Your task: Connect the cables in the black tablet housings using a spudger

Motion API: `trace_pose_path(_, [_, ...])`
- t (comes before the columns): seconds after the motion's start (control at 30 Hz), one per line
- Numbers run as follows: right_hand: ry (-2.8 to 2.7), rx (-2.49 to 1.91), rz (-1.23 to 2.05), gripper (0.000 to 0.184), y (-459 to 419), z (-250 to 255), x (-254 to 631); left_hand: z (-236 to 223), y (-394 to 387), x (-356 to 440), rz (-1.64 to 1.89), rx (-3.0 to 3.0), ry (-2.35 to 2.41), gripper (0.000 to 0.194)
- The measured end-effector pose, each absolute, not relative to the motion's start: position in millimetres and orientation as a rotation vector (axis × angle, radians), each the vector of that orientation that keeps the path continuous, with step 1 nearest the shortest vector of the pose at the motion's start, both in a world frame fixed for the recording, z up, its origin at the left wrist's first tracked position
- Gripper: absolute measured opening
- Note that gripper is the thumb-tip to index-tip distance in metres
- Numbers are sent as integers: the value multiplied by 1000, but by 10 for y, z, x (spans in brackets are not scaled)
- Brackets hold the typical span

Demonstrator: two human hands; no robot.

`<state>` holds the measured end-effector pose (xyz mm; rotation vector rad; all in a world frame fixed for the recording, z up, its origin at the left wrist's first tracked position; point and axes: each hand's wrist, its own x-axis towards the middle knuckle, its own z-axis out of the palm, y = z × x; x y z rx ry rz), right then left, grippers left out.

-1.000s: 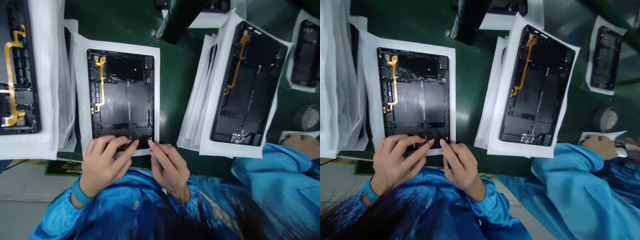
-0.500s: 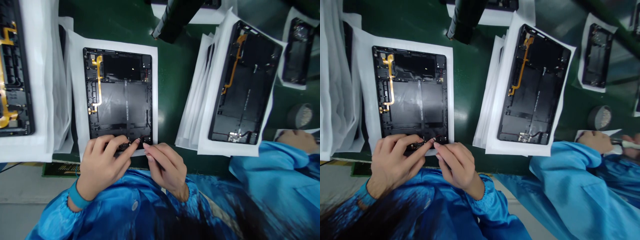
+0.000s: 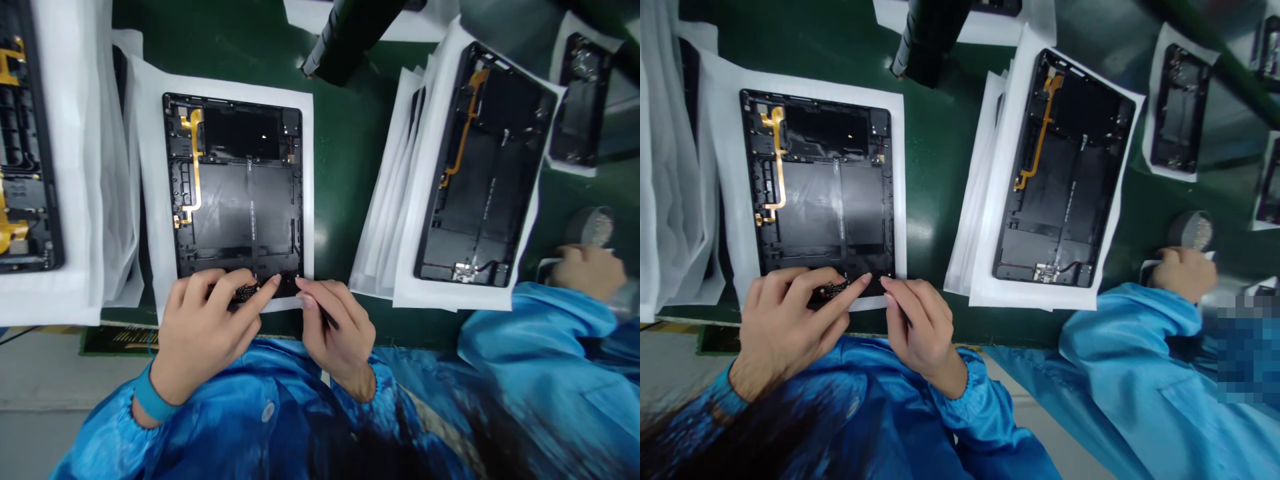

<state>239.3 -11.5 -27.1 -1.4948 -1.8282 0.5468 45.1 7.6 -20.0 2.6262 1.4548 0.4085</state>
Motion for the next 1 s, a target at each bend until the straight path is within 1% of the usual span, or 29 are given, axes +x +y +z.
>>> trace_pose_path(0.1, [-1791, -1512, 550, 34, -111, -271, 2390, -196, 73, 463, 396, 2625, 1475, 51])
trace_pose_path(0.27, [-1661, -1492, 741, 29, -88, -267, 2403, -198, 75, 470, 384, 2644, 1485, 50])
trace_pose_path(0.37, [-1633, -1492, 791, 28, -75, -265, 2405, -205, 80, 469, 373, 2648, 1482, 51])
trace_pose_path(0.53, [-1651, -1514, 787, 26, -67, -256, 2399, -217, 75, 469, 370, 2664, 1489, 51])
trace_pose_path(0.8, [-1754, -1541, 694, 19, -16, -257, 2351, -197, 70, 484, 348, 2620, 1507, 51])
trace_pose_path(0.93, [-1733, -1534, 697, 16, 75, -248, 2334, -236, 83, 445, 460, 2682, 1446, 52])
trace_pose_path(1.0, [-1731, -1553, 706, 14, 120, -239, 2340, -261, 81, 411, 553, 2692, 1391, 48])
